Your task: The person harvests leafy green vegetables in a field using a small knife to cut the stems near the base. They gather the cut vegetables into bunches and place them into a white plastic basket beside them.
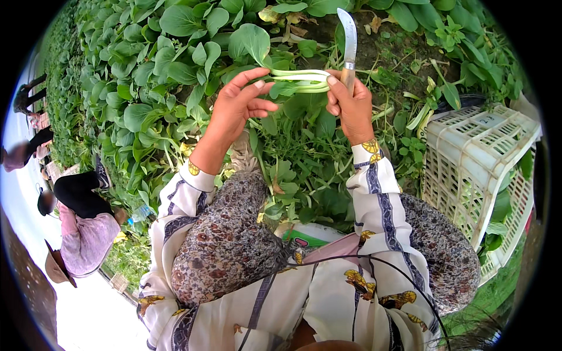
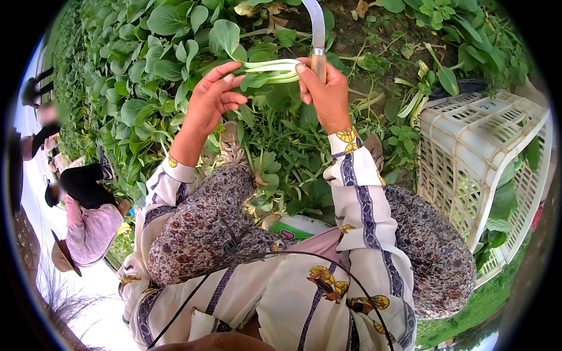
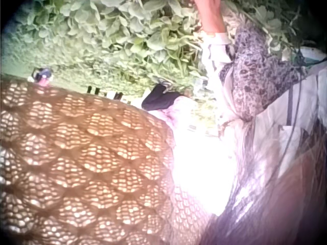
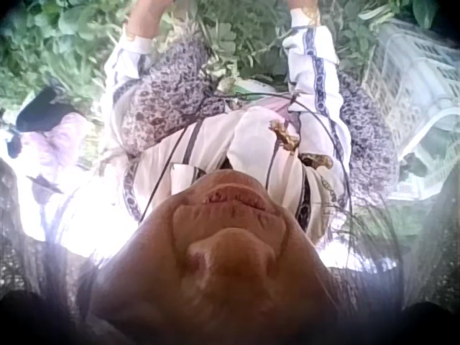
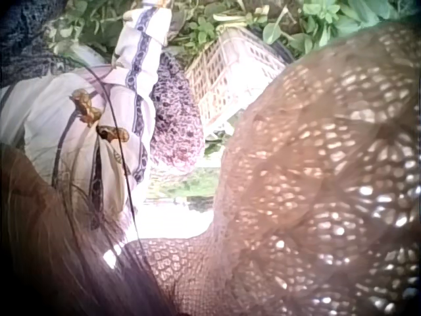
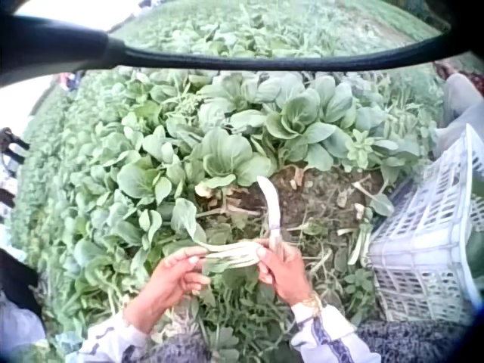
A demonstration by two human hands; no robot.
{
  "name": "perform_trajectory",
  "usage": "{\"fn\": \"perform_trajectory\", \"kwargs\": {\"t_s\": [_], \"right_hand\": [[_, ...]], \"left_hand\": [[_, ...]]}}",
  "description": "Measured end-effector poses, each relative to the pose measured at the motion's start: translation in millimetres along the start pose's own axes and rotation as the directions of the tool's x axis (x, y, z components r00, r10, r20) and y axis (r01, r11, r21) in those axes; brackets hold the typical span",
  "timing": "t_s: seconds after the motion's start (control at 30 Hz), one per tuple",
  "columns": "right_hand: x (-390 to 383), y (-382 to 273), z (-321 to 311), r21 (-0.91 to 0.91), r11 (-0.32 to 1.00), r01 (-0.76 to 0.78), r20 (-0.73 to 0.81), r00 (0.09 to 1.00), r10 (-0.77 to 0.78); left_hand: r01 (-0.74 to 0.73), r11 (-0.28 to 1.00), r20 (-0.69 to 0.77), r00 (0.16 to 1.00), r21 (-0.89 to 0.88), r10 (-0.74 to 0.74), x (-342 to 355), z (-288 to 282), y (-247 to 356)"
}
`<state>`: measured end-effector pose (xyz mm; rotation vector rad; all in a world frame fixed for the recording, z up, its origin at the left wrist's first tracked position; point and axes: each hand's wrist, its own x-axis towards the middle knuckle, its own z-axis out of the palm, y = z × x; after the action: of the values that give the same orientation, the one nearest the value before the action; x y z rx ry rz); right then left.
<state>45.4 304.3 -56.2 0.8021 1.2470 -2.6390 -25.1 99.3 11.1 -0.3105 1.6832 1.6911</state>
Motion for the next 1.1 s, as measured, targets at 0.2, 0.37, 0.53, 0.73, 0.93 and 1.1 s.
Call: {"fn": "perform_trajectory", "kwargs": {"t_s": [0.2,0.37,0.53,0.73,0.93,1.1], "right_hand": [[-23.8,-10.4,33.1,-0.215,0.976,0.034,0.08,0.997,-0.017],[-31.0,-15.7,44.5,-0.163,0.987,0.005,0.114,0.993,0.014],[-22.8,-18.6,33.9,-0.209,0.978,-0.011,0.025,1.0,0.017],[-25.7,-6.6,35.4,-0.214,0.976,0.042,0.108,0.994,-0.019],[-31.5,7.5,43.6,-0.272,0.962,-0.023,0.127,0.99,0.06],[-35.8,22.6,46.5,-0.285,0.958,-0.025,0.178,0.981,0.078]], "left_hand": [[-0.488,0.01,0.377,0.686,0.873,0.622,-25.5,23.0,3.9],[-0.237,0.867,0.199,0.966,0.438,0.164,-21.1,8.2,5.5],[-0.145,0.988,0.331,0.931,-0.054,0.154,-26.5,-7.0,5.3],[-0.082,0.822,0.28,0.917,-0.564,0.284,-25.0,-28.2,3.7],[-0.114,0.647,0.182,0.91,-0.754,0.372,-23.6,-48.8,-4.9],[-0.071,0.585,0.266,0.841,-0.808,0.47,-32.4,-64.2,-5.4]]}}
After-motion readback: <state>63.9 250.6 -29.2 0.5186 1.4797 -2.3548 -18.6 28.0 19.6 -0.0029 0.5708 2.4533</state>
